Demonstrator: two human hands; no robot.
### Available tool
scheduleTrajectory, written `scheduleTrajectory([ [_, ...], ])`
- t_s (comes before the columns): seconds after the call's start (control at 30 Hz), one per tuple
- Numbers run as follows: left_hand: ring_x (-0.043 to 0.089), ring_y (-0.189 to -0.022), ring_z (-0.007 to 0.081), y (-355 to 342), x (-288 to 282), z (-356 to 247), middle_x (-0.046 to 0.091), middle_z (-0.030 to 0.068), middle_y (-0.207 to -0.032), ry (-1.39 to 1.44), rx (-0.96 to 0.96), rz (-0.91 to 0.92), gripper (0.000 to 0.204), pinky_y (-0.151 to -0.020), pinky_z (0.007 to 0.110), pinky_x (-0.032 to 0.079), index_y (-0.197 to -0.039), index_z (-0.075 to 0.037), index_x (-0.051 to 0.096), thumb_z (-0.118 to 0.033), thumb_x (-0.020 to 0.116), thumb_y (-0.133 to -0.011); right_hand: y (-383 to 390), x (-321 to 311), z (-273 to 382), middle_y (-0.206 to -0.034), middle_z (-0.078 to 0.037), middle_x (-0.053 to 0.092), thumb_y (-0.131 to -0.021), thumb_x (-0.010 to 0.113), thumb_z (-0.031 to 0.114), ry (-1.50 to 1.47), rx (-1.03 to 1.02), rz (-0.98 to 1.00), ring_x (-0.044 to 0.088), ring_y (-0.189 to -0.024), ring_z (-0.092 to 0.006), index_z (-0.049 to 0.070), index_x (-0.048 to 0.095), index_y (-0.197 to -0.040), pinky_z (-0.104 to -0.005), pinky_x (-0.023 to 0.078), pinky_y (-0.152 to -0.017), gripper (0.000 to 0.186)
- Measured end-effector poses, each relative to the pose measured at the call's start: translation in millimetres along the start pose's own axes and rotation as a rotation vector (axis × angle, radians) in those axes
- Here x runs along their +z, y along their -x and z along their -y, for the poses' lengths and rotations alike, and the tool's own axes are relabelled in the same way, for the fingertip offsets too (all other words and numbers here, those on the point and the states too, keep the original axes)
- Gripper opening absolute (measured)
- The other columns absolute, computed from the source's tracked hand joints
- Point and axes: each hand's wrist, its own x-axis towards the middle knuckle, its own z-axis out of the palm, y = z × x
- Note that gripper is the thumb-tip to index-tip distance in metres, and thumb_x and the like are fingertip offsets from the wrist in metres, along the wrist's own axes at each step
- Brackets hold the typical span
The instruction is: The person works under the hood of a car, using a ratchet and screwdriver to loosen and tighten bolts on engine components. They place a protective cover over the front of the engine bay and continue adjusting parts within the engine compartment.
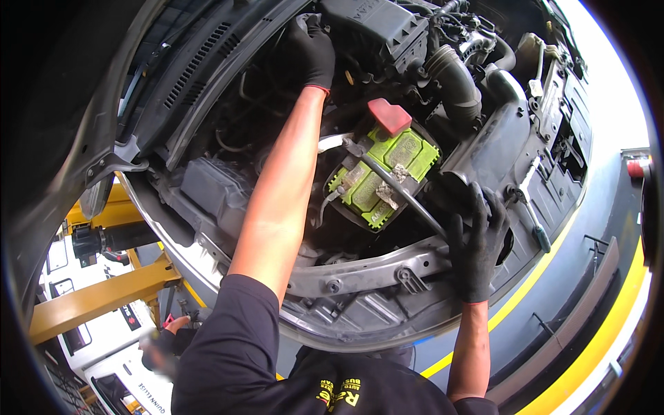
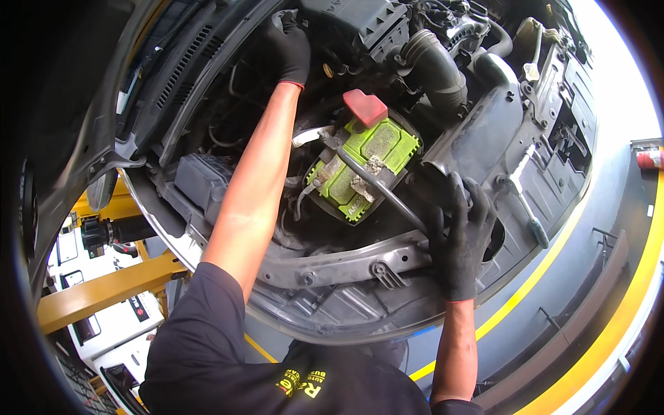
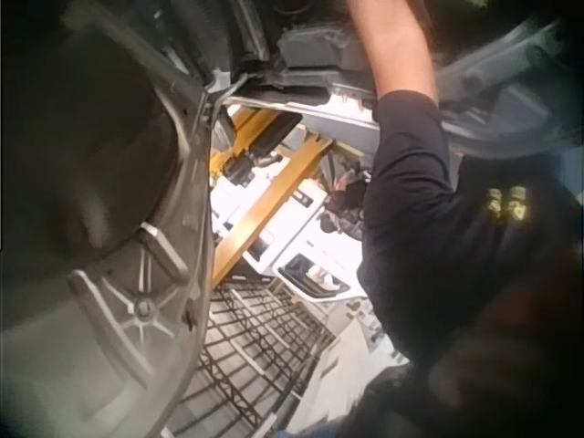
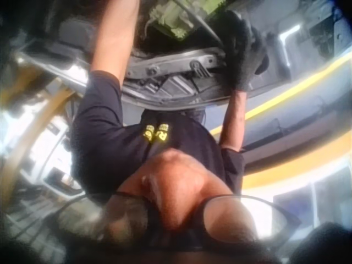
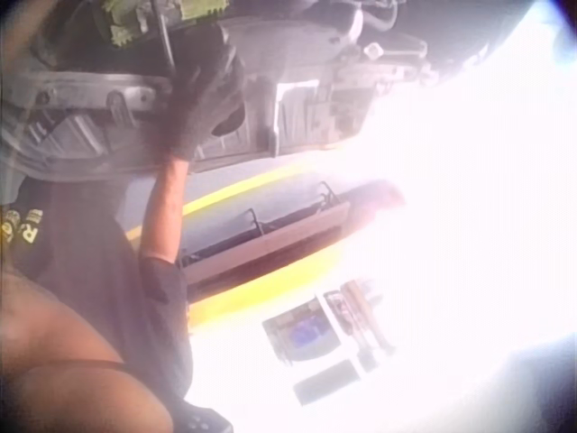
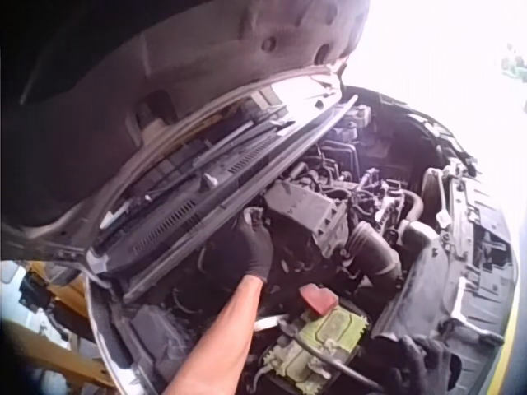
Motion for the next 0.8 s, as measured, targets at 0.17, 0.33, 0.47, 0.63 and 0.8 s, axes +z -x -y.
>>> scheduleTrajectory([
  [0.17, 0.079, -0.106, 0.0332, -12, 15, -9, 0.081, 0.0222, -0.113, 0.432, -0.201, -0.127, 0.026, -0.092, 0.042, 0.06, -0.122, 0.008, 0.072, -0.016, 0.065, -0.114, 0, -1, 3, -0.154, -0.016, 0.057, -0.094, 0.083, 0.012, 0.001, -0.008, -0.012, 0.054, -0.143, -0.0422, 0.018, 0.059, -0.163, -0.056, 0.047, -0.122, 0.073],
  [0.33, 0.078, -0.122, 0.0351, -10, 7, -13, 0.078, 0.0276, -0.134, 0.254, -0.04, -0.073, 0.036, -0.102, 0.04, 0.059, -0.137, 0.011, 0.07, -0.016, 0.062, -0.115, -3, 2, -2, -0.155, -0.017, 0.057, -0.094, 0.083, 0.012, 0.009, 0.001, -0.006, 0.054, -0.144, -0.043, 0.018, 0.059, -0.162, -0.0566, 0.047, -0.122, 0.072],
  [0.47, 0.082, -0.108, 0.038, -18, -23, 3, 0.084, 0.0245, -0.117, 0.13, 0.105, -0.075, 0.032, -0.092, 0.043, 0.061, -0.132, 0.001, 0.08, -0.02, 0.065, -0.112, -4, 1, 4, -0.154, -0.016, 0.057, -0.095, 0.082, 0.013, 0.005, -0.004, -0.019, 0.054, -0.144, -0.0428, 0.018, 0.059, -0.162, -0.0565, 0.047, -0.122, 0.071],
  [0.63, 0.078, -0.116, 0.0415, 7, -44, 14, 0.082, 0.0228, -0.124, -0.182, 0.233, -0.035, 0.034, -0.1, 0.045, 0.061, -0.139, -0.008, 0.079, -0.012, 0.065, -0.109, -2, 1, -1, -0.154, -0.016, 0.058, -0.096, 0.081, 0.013, 0.016, -0.018, -0.032, 0.055, -0.144, -0.0421, 0.018, 0.059, -0.163, -0.0563, 0.047, -0.121, 0.071],
  [0.8, 0.075, -0.121, 0.0431, 18, -100, 91, 0.078, 0.0213, -0.134, -0.542, 0.234, 0.029, 0.059, -0.103, 0.053, 0.06, -0.146, -0.023, 0.077, -0.001, 0.065, -0.093, -4, 3, 6, -0.155, -0.016, 0.058, -0.096, 0.082, 0.014, -0.011, -0.027, -0.033, 0.055, -0.144, -0.0421, 0.018, 0.059, -0.162, -0.0562, 0.047, -0.121, 0.07],
])
